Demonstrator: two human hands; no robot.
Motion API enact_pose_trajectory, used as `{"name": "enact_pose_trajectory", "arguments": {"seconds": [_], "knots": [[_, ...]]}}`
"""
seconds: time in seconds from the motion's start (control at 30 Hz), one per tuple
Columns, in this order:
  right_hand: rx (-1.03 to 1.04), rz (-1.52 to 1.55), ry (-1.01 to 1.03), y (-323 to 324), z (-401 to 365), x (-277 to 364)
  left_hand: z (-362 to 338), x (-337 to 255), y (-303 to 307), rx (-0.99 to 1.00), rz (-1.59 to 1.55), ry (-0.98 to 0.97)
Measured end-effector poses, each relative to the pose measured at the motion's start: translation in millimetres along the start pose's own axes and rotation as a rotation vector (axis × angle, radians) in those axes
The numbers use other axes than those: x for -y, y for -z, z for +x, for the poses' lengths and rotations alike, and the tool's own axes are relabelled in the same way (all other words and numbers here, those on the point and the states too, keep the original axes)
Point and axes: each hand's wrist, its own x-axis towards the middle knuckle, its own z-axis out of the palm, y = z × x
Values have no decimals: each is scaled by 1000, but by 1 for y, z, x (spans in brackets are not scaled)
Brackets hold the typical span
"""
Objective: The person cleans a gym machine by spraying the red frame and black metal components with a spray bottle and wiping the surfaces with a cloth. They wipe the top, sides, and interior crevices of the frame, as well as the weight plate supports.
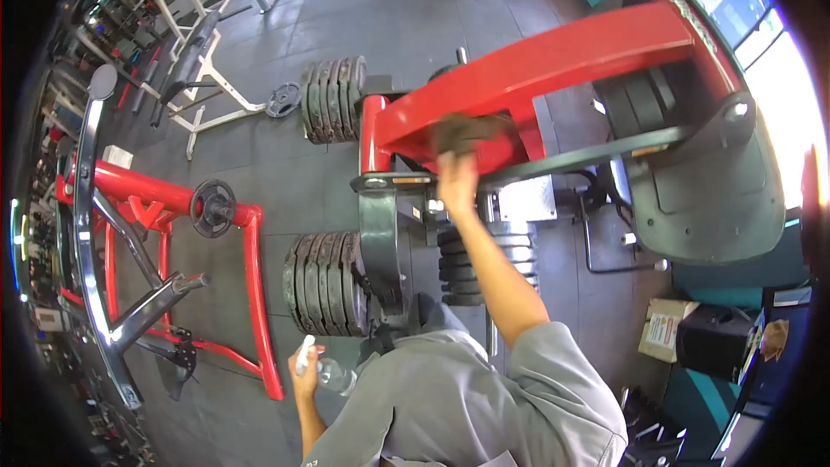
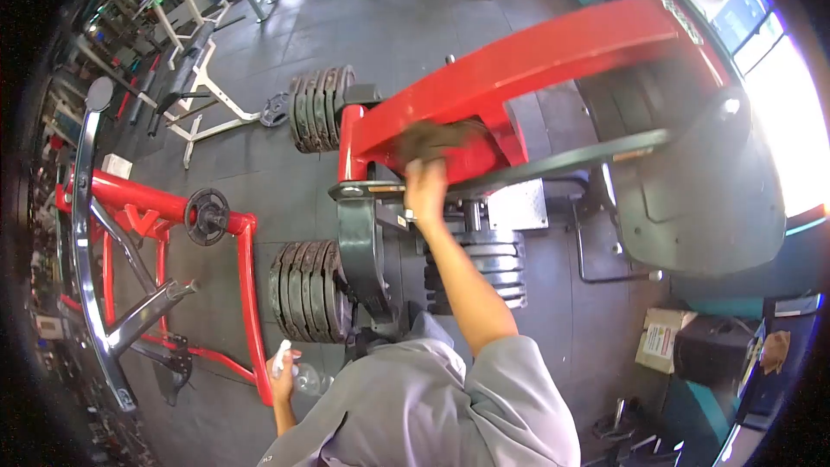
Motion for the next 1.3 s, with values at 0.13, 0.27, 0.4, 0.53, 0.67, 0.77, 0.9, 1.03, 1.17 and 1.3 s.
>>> {"name": "enact_pose_trajectory", "arguments": {"seconds": [0.13, 0.27, 0.4, 0.53, 0.67, 0.77, 0.9, 1.03, 1.17, 1.3], "knots": [[109, 18, -102, -13, -98, -5, 21, -52, -29, 191, 247, -264], [258, 232, -433, 84, -124, 54, 33, -103, -59, 331, 249, -435], [81, 885, -447, 217, -140, 104, 41, -135, -83, 514, 206, -601], [-195, 1194, -356, 232, -167, 116, 49, -142, -103, 769, 159, -654], [-260, 1215, -336, 218, -189, 120, 57, -129, -123, 877, 62, -771], [-304, 1168, -307, 239, -209, 119, 59, -114, -134, 942, 68, -714], [-284, 1056, -336, 275, -229, 112, 46, -111, -154, 987, 97, -702], [-220, 991, -415, 297, -234, 75, 35, -111, -174, 978, 134, -688], [-22, 946, -459, 302, -194, 29, 17, -127, -214, 916, 153, -652], [193, 921, -452, 281, -147, -5, -5, -182, -265, 822, 137, -719]]}}
